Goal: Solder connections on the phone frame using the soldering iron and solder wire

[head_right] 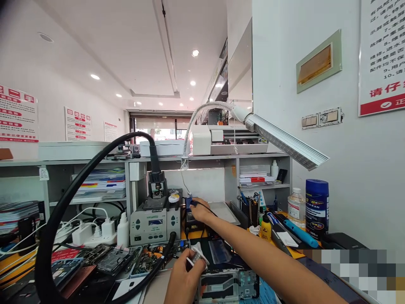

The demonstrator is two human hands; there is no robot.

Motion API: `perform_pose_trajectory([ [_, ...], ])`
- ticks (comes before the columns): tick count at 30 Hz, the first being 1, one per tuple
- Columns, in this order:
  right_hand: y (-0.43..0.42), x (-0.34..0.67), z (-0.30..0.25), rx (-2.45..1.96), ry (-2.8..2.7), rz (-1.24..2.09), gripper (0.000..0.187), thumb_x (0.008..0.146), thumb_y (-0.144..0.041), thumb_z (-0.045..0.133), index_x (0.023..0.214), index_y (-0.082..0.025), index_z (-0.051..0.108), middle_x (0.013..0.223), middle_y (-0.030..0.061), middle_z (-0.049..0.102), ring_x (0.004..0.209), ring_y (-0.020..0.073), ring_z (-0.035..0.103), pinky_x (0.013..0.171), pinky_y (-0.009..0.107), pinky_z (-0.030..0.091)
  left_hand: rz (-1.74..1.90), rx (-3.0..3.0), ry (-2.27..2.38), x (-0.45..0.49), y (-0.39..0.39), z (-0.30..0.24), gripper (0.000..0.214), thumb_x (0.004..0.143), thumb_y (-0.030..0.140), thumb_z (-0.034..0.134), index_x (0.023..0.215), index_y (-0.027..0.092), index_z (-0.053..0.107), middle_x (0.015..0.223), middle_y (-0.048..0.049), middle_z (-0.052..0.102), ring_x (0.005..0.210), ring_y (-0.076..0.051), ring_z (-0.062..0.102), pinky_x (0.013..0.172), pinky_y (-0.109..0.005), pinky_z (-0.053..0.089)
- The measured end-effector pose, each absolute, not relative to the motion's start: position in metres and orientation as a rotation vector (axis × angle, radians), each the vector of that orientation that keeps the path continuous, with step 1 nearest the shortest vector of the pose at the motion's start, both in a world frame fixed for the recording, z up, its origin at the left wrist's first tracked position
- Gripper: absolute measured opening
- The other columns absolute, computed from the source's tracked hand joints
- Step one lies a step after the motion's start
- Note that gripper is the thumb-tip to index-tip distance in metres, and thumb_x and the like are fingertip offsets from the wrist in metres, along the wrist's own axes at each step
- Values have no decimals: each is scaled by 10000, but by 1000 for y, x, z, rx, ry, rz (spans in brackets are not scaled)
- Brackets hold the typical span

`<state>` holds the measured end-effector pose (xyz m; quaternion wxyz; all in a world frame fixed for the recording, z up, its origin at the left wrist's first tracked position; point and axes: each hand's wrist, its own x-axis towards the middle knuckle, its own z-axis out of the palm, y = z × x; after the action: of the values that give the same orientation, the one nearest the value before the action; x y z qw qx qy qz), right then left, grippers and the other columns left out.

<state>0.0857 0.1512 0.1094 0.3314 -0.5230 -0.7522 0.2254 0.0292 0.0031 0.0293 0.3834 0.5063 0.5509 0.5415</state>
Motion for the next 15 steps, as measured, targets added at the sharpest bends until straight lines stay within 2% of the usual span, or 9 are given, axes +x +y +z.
perform_pose_trajectory([
  [6, 167, 97, 119, -1312, -1950, 779, 300, 998, -316, 653, 1269, -189, 641, 1308, 94, 648, 1084, 265, 674, 903, 463, 583, 1389, 1295, 1384, 30, 4, 25, 199, 762, 418, 539, 719, 236, 471, 619, 46, 400, 649, -160, 416, 620, -272, 311],
  [10, 164, 119, 125, -1277, -1843, 969, 304, 995, -319, 657, 1263, -176, 639, 1268, 92, 664, 1043, 255, 688, 872, 452, 594, 1378, 1279, 1354, 31, 3, 24, 256, 767, 486, 528, 759, 231, 506, 674, 22, 496, 667, -172, 467, 611, -263, 362],
  [15, 144, 173, 134, -1122, -1559, 1146, 298, 997, -317, 657, 1252, -165, 639, 1232, 93, 676, 1003, 239, 698, 845, 436, 602, 1367, 1292, 1375, 30, 1, 27, 278, 784, 507, 539, 749, 232, 519, 678, 31, 507, 678, -173, 469, 643, -270, 326],
])
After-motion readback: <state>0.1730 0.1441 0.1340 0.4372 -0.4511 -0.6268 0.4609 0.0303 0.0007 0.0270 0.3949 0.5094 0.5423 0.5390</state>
